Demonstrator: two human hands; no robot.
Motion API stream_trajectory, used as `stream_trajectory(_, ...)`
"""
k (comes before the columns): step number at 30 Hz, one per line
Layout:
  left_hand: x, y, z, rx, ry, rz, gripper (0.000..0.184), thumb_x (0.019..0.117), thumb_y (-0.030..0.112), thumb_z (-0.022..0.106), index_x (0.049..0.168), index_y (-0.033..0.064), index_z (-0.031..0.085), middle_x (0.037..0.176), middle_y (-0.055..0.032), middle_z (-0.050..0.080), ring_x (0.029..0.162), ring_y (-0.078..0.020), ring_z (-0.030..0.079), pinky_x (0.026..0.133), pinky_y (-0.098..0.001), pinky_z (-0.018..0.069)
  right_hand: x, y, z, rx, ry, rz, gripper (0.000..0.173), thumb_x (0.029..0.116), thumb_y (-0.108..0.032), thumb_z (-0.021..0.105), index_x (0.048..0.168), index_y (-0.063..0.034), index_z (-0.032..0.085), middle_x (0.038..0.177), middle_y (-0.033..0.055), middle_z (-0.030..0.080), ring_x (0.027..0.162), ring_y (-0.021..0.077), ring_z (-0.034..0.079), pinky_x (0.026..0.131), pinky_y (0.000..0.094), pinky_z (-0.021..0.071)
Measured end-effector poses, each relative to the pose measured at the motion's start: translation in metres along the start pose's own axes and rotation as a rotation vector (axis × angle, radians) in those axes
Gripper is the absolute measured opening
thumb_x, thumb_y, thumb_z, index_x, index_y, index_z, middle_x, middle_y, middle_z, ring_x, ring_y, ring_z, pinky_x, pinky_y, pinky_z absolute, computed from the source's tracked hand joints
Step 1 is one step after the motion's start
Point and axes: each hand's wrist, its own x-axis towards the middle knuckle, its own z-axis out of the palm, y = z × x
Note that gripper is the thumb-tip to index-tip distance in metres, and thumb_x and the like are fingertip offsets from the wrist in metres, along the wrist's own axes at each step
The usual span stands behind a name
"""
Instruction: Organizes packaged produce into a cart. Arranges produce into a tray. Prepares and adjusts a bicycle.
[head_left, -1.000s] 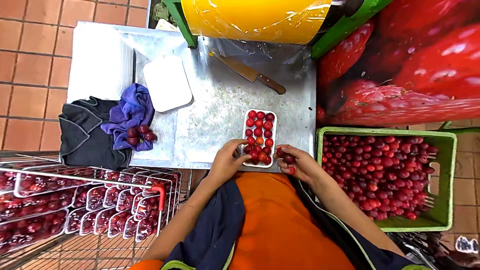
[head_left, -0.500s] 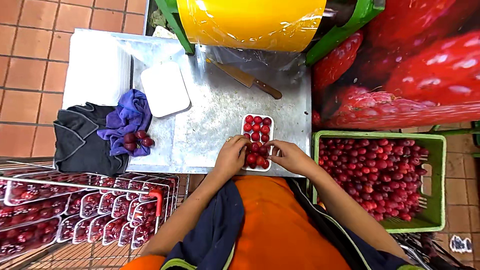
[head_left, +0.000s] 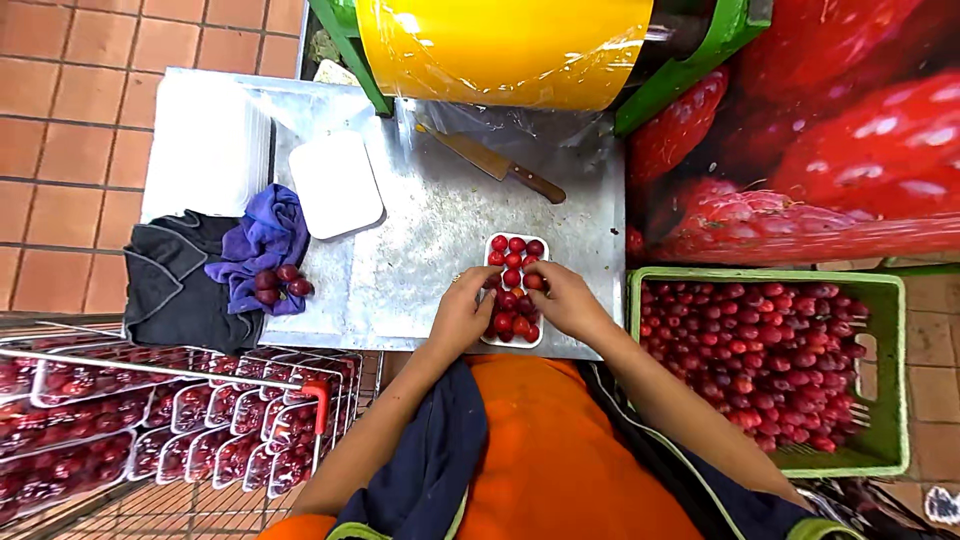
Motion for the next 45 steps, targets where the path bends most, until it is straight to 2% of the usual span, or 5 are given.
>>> stream_trajectory(15, 0.009, 0.009, 0.02, 0.136, -0.08, -0.054, 0.043, 0.0995, 0.037, 0.067, 0.135, 0.0121, 0.064, 0.131, -0.0089, 0.065, 0.112, -0.0216, 0.066, 0.095, -0.0454, 0.0571, -0.112, 0.1, -0.007, 0.109, 0.408, 0.063, 0.019, 0.1, -0.017, 0.063, 0.116, -0.0097, 0.072, 0.101, 0.0057, 0.07, 0.081, 0.0142, 0.067, 0.074, 0.0355, 0.0592)
stream_trajectory(23, 0.028, 0.019, 0.006, -0.023, -0.013, -0.323, 0.033, 0.094, 0.014, 0.074, 0.125, 0.0055, 0.065, 0.12, -0.0105, 0.07, 0.098, -0.0204, 0.072, 0.088, -0.0429, 0.0612, -0.162, 0.128, 0.037, 0.257, 0.549, 0.101, 0.017, 0.0994, -0.016, 0.063, 0.11, -0.0088, 0.074, 0.103, 0.0039, 0.072, 0.082, 0.0085, 0.07, 0.075, 0.0289, 0.0614)
stream_trajectory(29, 0.033, 0.005, -0.03, -0.599, 0.138, -0.475, 0.031, 0.107, 0.016, 0.044, 0.132, 0.003, 0.058, 0.116, -0.0101, 0.067, 0.097, -0.0178, 0.068, 0.088, -0.0354, 0.0574, -0.173, 0.14, 0.041, 0.244, 0.595, 0.058, 0.023, 0.1003, -0.024, 0.06, 0.113, -0.0112, 0.075, 0.102, 0.0015, 0.073, 0.082, 0.0056, 0.068, 0.075, 0.026, 0.0591)
stream_trajectory(34, 0.043, 0.008, -0.026, -0.446, 0.08, -0.458, 0.028, 0.0992, 0.01, 0.065, 0.124, 0.0021, 0.057, 0.119, -0.0121, 0.063, 0.102, -0.0212, 0.067, 0.091, -0.0392, 0.0583, -0.182, 0.16, 0.019, 0.232, 0.674, 0.181, 0.025, 0.1003, -0.025, 0.059, 0.111, -0.0078, 0.074, 0.095, 0.0051, 0.073, 0.075, 0.0093, 0.067, 0.069, 0.0307, 0.0579)
stream_trajectory(45, 0.032, -0.006, -0.01, -0.344, 0.106, -0.468, 0.038, 0.0946, 0.008, 0.072, 0.13, 0.0017, 0.062, 0.127, -0.0136, 0.066, 0.11, -0.0217, 0.069, 0.096, -0.0403, 0.058, -0.01, 0.049, -0.012, -0.057, 0.271, -0.319, 0.026, 0.0959, -0.013, 0.067, 0.121, -0.011, 0.073, 0.114, 0.0122, 0.07, 0.107, 0.0285, 0.067, 0.091, 0.0503, 0.0578)
